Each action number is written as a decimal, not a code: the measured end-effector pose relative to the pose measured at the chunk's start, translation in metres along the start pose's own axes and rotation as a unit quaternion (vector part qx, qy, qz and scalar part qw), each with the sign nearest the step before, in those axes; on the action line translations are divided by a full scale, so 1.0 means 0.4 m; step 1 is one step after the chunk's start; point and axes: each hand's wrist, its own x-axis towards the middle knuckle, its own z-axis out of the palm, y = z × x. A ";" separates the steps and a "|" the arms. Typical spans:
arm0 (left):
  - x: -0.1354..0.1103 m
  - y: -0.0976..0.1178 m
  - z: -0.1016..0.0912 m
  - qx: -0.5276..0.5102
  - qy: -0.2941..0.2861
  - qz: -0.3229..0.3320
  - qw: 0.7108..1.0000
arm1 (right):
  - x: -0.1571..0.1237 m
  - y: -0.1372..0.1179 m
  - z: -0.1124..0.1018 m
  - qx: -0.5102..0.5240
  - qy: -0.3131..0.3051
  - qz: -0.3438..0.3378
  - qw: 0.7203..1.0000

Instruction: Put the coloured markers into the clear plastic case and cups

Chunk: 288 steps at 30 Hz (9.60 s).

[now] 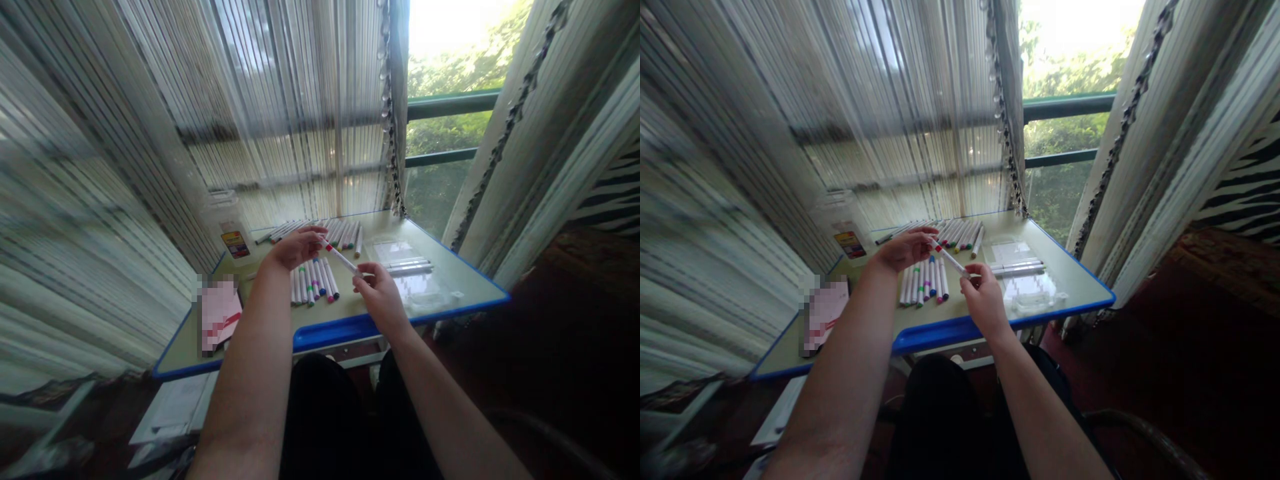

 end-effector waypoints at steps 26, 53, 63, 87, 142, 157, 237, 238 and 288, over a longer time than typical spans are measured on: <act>-0.007 0.005 0.021 0.000 -0.045 0.032 0.999 | -0.004 -0.064 -0.033 0.093 0.050 -0.050 0.993; 0.017 -0.067 0.198 0.085 -0.036 0.140 0.986 | 0.087 -0.065 -0.272 -0.006 0.112 -0.133 0.985; 0.021 -0.091 0.233 0.118 0.008 0.181 0.976 | 0.213 -0.014 -0.381 0.077 0.005 -0.100 0.992; 0.028 -0.109 0.247 0.265 0.002 0.189 0.946 | 0.205 0.023 -0.396 0.039 0.034 -0.082 0.995; 0.033 -0.133 0.238 0.465 0.005 0.388 0.796 | 0.191 0.023 -0.415 -0.242 -0.127 -0.013 0.962; 0.022 -0.131 0.247 0.455 -0.047 0.313 0.832 | 0.187 0.036 -0.421 -0.230 -0.101 -0.001 0.968; 0.026 -0.153 0.250 0.555 -0.099 0.243 0.789 | 0.192 0.030 -0.405 -0.333 -0.092 -0.044 0.938; 0.026 -0.152 0.252 0.557 -0.098 0.239 0.789 | 0.191 0.029 -0.405 -0.335 -0.093 -0.043 0.937; 0.023 -0.142 0.253 0.587 -0.081 0.255 0.764 | 0.184 0.029 -0.406 -0.300 -0.084 -0.017 0.950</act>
